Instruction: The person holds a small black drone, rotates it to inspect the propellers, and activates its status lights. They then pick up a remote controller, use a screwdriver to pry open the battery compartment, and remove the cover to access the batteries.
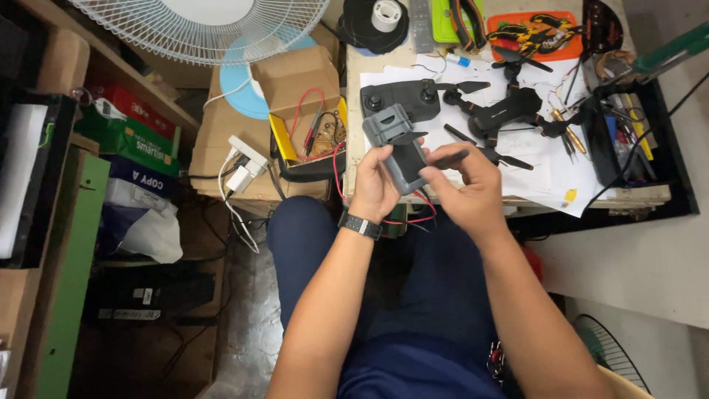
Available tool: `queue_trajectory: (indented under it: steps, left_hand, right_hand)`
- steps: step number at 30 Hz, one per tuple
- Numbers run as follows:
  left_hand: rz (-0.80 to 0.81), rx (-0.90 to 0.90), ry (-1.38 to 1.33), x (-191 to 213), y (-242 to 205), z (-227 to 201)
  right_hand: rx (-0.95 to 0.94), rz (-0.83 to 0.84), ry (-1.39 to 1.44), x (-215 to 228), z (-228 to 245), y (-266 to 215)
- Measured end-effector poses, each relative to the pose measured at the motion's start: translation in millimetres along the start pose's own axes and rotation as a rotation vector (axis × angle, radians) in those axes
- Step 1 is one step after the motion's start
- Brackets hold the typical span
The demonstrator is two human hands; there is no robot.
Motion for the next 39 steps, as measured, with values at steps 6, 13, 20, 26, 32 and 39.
queue_trajectory:
  steps: [6, 13, 20, 26, 32, 39]
  left_hand:
    - [-0.001, -0.039, 0.017, 1.8, -0.9, 3.3]
    - [-0.010, -0.064, 0.031, 3.9, -0.5, 9.2]
    - [-0.046, -0.100, 0.049, 10.3, 8.4, 13.9]
    - [-0.038, -0.108, 0.064, -5.0, -6.5, 16.3]
    - [-0.013, -0.112, 0.086, 9.8, 1.6, 16.5]
    - [-0.029, -0.124, 0.074, -5.6, -8.0, 17.3]
  right_hand:
    - [-0.036, -0.034, -0.073, 0.9, -4.2, -5.2]
    - [-0.005, -0.030, -0.157, -0.9, -3.7, -5.0]
    - [-0.167, -0.049, -0.038, -2.0, -10.6, -8.3]
    - [-0.209, -0.063, -0.014, -0.6, -10.6, -10.3]
    - [-0.211, -0.085, 0.019, 1.3, -10.9, -8.8]
    - [-0.221, -0.074, 0.033, 0.9, -17.2, -14.2]
Point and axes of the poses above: each hand's wrist, its own y-axis towards the middle knuckle, its own x-axis out of the back of the hand, z = x × y, the point moved 1 cm from there along y, towards the middle knuckle, and after that the axes turned 2 degrees about -y, right-handed, at the moved point
